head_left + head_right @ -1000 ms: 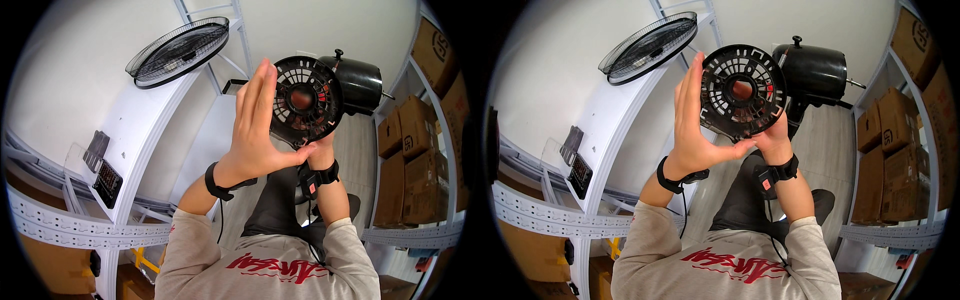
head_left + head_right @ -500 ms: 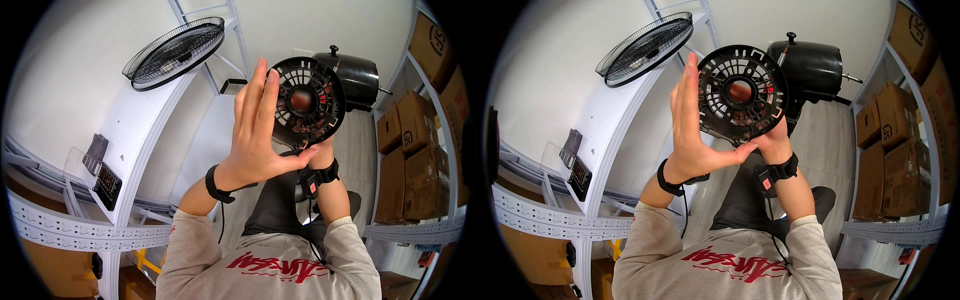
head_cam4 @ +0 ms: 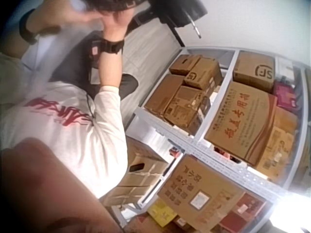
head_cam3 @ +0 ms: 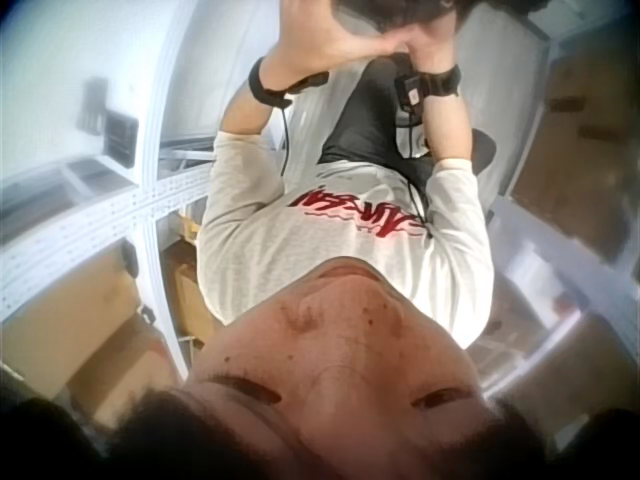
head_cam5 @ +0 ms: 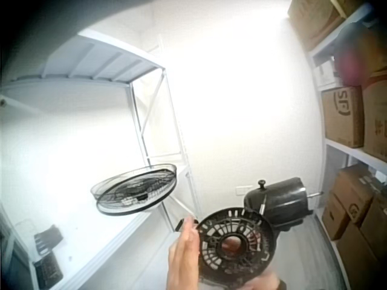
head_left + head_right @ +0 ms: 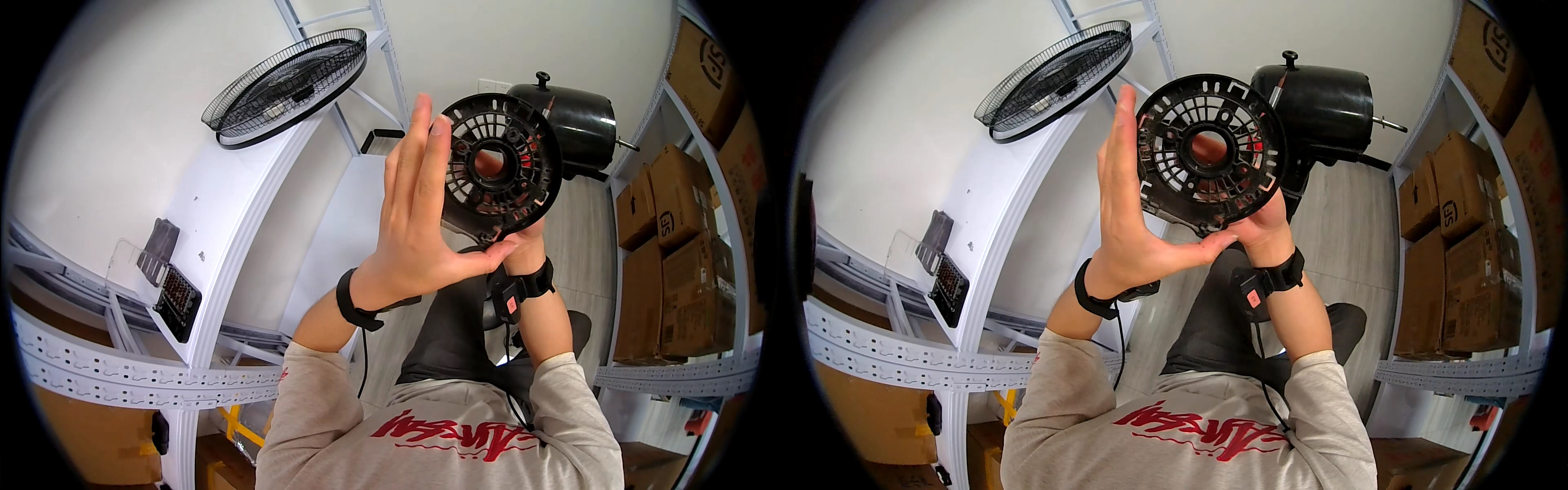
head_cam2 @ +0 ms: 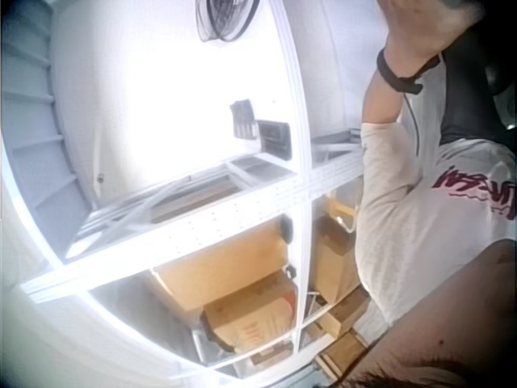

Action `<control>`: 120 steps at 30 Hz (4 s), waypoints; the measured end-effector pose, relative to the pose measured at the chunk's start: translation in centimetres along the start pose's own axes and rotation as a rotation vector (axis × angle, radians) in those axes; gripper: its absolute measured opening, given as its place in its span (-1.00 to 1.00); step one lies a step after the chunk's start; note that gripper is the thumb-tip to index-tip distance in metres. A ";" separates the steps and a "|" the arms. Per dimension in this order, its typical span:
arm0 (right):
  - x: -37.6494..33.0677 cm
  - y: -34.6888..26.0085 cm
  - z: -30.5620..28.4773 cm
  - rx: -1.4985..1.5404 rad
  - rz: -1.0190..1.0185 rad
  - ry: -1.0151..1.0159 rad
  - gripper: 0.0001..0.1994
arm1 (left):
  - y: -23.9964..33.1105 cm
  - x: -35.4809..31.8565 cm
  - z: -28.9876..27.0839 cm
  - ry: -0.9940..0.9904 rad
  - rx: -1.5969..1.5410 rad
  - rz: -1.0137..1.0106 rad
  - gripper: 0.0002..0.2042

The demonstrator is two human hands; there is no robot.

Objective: The person uses a screwdriver to remove screws from the back of a standing fan, detaches the rear cover, and removes the motor assembly from the fan housing.

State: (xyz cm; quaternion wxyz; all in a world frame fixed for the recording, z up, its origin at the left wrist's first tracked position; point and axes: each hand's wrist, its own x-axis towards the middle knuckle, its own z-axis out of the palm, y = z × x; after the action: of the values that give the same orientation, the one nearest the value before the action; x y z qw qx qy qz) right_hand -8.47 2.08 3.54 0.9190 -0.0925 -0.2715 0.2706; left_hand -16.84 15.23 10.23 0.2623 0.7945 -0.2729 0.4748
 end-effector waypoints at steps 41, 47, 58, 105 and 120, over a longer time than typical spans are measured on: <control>-4.1 -6.4 2.7 -1.113 0.022 0.264 -0.81 | -20.9 7.3 -2.7 0.447 0.115 -0.317 -0.69; -5.0 -8.5 3.0 -1.152 -0.490 0.355 -0.84 | -10.6 6.8 6.8 -0.014 -0.152 -0.109 -0.45; -6.9 -14.7 -2.9 -1.133 -0.667 0.799 -0.77 | -4.8 6.9 13.5 -0.295 -0.194 -0.354 0.21; -10.2 -13.4 -17.8 -0.887 0.145 0.589 -0.49 | -4.0 -7.3 26.4 -0.265 -0.214 -0.582 -0.08; -14.1 -16.3 -15.7 -1.117 -0.052 0.844 -0.44 | -1.7 -5.1 30.7 -0.379 -0.639 -0.523 -0.08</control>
State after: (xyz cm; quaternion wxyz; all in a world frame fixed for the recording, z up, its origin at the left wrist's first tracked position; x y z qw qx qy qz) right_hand -2.51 -19.68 -10.73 0.7671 -0.6415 0.0079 0.0095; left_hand 1.00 -3.37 -7.23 0.5510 0.7888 -0.2391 0.1306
